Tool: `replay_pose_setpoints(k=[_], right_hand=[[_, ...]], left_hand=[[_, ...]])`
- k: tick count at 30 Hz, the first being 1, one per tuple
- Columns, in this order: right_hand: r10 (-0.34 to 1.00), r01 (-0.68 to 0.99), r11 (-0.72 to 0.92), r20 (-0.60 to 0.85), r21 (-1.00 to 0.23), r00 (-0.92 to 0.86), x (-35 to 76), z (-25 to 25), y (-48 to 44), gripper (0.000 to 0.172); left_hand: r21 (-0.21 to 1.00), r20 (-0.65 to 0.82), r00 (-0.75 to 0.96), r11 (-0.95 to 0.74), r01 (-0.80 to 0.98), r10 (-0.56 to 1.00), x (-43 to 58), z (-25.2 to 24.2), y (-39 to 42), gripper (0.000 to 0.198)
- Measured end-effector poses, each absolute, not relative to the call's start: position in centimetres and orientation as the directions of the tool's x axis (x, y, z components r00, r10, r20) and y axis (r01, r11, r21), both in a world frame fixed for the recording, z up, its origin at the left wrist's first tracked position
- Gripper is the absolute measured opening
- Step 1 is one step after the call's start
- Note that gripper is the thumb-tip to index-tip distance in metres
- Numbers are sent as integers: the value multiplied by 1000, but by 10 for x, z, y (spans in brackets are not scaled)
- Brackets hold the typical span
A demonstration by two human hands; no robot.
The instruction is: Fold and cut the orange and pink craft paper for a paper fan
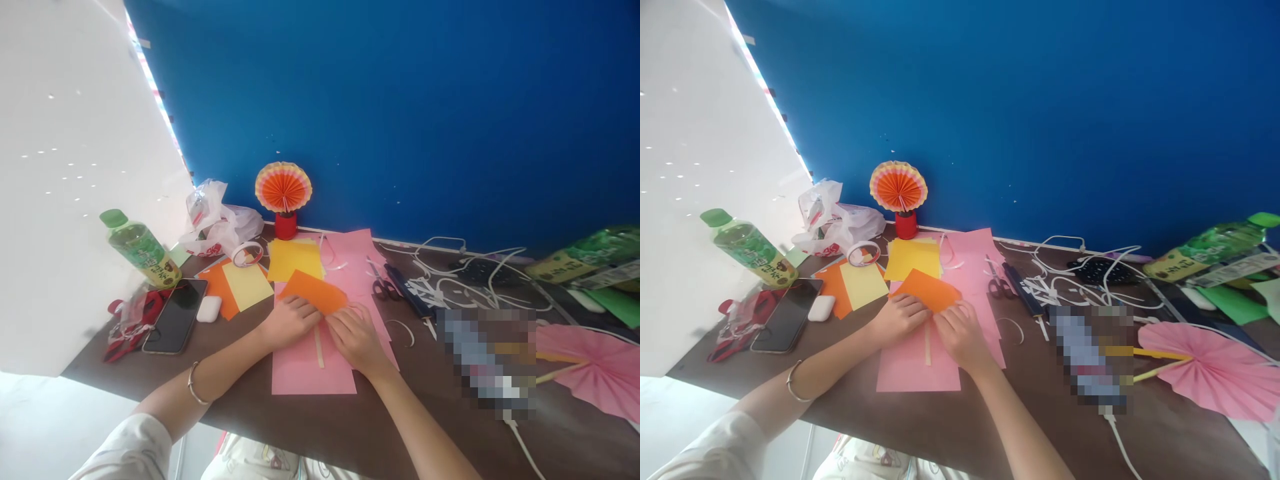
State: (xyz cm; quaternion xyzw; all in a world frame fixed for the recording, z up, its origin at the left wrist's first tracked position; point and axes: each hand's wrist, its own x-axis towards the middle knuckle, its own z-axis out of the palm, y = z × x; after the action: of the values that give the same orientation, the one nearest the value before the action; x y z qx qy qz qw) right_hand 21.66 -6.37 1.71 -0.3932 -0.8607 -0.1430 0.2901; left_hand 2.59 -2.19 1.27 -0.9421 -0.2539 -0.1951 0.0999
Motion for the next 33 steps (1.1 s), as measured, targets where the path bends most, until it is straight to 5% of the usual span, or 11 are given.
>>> replay_pose_setpoints(k=[18,33], right_hand=[[561,798,602,712,-2,-422,238,28,-63,24],[572,850,511,787,-125,-228,266,30,-54,22]], left_hand=[[-126,451,762,-812,570,465,21,18,-21,19],[4,423,760,-840,542,493,9,15,-13,12]])
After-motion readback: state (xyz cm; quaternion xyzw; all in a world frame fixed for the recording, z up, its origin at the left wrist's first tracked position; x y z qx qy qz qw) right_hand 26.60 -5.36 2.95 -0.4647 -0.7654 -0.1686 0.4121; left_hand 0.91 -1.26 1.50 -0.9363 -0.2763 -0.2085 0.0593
